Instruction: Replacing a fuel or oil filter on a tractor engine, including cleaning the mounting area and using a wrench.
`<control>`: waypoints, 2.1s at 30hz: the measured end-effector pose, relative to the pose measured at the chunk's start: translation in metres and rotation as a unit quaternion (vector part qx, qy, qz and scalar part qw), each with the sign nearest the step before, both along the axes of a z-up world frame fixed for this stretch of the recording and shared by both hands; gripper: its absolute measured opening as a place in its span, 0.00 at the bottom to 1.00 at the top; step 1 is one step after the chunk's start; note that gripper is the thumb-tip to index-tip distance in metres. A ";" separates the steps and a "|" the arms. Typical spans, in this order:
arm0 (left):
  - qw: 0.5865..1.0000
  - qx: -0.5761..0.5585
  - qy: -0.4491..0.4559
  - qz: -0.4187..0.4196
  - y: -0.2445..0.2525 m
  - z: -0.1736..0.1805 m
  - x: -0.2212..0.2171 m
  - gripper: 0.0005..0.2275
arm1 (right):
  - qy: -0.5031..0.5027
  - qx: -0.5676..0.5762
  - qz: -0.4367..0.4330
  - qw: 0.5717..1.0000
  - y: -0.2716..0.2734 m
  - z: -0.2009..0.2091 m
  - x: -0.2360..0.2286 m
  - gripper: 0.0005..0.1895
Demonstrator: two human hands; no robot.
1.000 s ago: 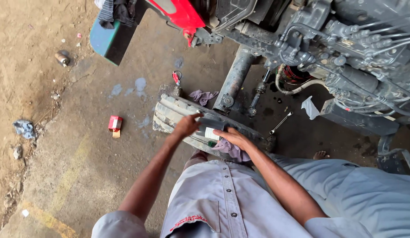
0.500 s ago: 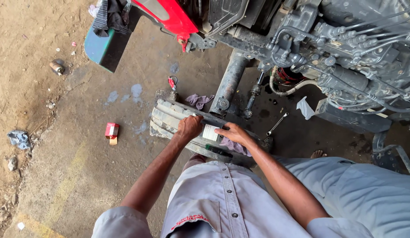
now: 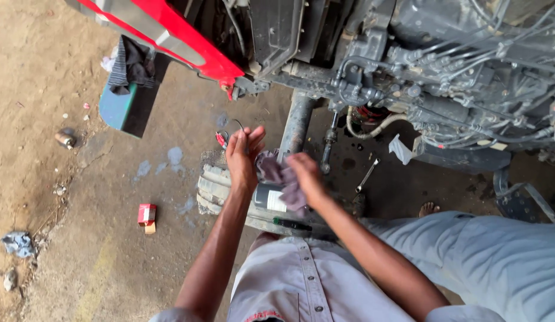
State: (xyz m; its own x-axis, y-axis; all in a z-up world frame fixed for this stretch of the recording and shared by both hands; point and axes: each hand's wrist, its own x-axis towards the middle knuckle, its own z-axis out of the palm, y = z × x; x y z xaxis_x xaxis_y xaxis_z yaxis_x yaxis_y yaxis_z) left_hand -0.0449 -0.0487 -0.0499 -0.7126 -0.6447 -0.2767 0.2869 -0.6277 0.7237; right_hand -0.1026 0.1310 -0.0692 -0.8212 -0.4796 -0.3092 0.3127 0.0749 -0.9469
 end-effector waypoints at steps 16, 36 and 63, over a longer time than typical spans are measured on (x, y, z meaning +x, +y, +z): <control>0.981 -0.106 -0.112 -0.115 0.014 0.014 0.005 0.12 | 0.234 0.226 0.134 0.936 0.020 -0.006 0.021 0.22; 0.887 -0.198 -0.292 -0.298 0.051 -0.118 -0.121 0.19 | -0.029 -0.002 -0.170 0.985 0.072 -0.051 -0.113 0.13; 0.948 0.084 0.015 -0.306 0.085 -0.020 -0.206 0.09 | -0.234 -0.459 -0.190 0.836 0.075 -0.040 -0.190 0.07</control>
State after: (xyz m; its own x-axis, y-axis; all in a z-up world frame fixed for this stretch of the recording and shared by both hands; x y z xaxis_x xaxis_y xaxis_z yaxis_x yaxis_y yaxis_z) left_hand -0.2506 0.0360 -0.0704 -0.9479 -0.0571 -0.3134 -0.1495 -0.7889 0.5960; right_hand -0.2926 0.2063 -0.1092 -0.8601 -0.4229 -0.2852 0.5012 -0.8047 -0.3182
